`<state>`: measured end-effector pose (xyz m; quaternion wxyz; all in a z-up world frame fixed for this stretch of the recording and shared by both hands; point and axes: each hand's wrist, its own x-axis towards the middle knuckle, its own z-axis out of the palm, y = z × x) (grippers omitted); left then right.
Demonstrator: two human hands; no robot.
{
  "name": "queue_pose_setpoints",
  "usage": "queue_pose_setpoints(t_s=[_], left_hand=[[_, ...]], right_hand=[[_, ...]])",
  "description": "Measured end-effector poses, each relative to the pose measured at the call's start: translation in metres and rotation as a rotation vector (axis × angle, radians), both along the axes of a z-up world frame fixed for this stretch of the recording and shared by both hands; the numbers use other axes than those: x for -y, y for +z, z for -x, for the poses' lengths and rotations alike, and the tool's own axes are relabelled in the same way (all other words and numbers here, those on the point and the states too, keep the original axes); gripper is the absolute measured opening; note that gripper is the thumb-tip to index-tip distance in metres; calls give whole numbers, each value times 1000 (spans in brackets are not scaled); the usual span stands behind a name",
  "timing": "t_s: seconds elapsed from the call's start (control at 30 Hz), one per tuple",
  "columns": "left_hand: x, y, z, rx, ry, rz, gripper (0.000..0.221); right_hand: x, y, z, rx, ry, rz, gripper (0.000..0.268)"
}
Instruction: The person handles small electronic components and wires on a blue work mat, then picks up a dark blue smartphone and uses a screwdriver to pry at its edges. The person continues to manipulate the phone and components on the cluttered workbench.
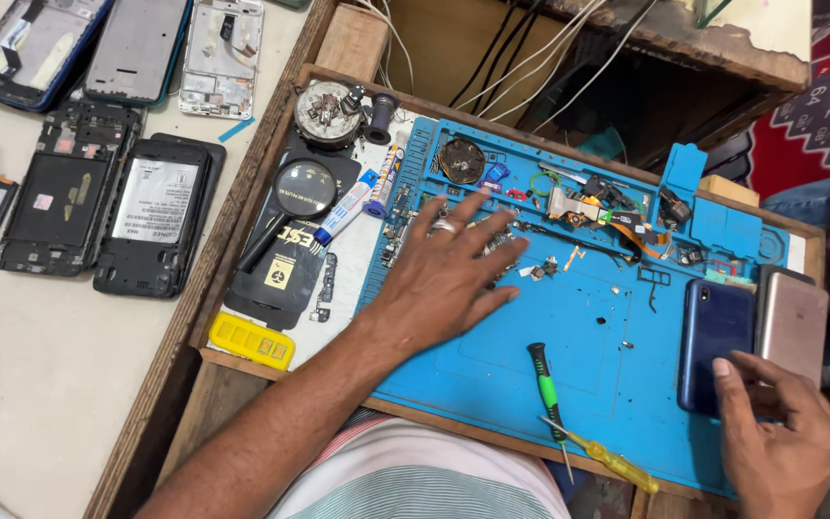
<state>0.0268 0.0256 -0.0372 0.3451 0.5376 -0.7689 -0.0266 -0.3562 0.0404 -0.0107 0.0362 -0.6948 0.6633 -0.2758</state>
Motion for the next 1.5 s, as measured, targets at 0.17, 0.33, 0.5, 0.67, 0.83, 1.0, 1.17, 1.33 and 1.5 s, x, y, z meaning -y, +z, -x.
queue_pose_setpoints(t_s=[0.17, 0.33, 0.5, 0.67, 0.83, 1.0, 1.17, 1.33, 1.5], left_hand=[[3, 8, 3, 102, -33, -183, 32], [-4, 10, -12, -42, -63, -120, 36], [-8, 15, -46, -236, 57, 19, 29], [-21, 25, -96, -239, 236, 95, 23], [-21, 28, -102, -28, 341, -36, 18], [-30, 19, -88, 51, 302, -124, 28], [-26, 5, -84, 14, 301, -127, 25], [-27, -8, -89, -37, 262, -95, 22], [-23, -13, -90, -47, 234, -64, 18]], right_hand=[[4, 5, -4, -304, 14, 92, 35], [7, 3, -8, -649, -30, 114, 49], [15, -27, 14, -25, 113, -2, 42], [20, -70, 47, 186, 126, -44, 41], [25, -88, 55, 137, 189, -29, 44], [26, -73, 39, 35, 173, 4, 49], [17, -42, 16, -219, 110, 68, 57], [9, -10, -5, -618, 45, 73, 60], [6, 7, -20, -608, 19, 91, 61]])
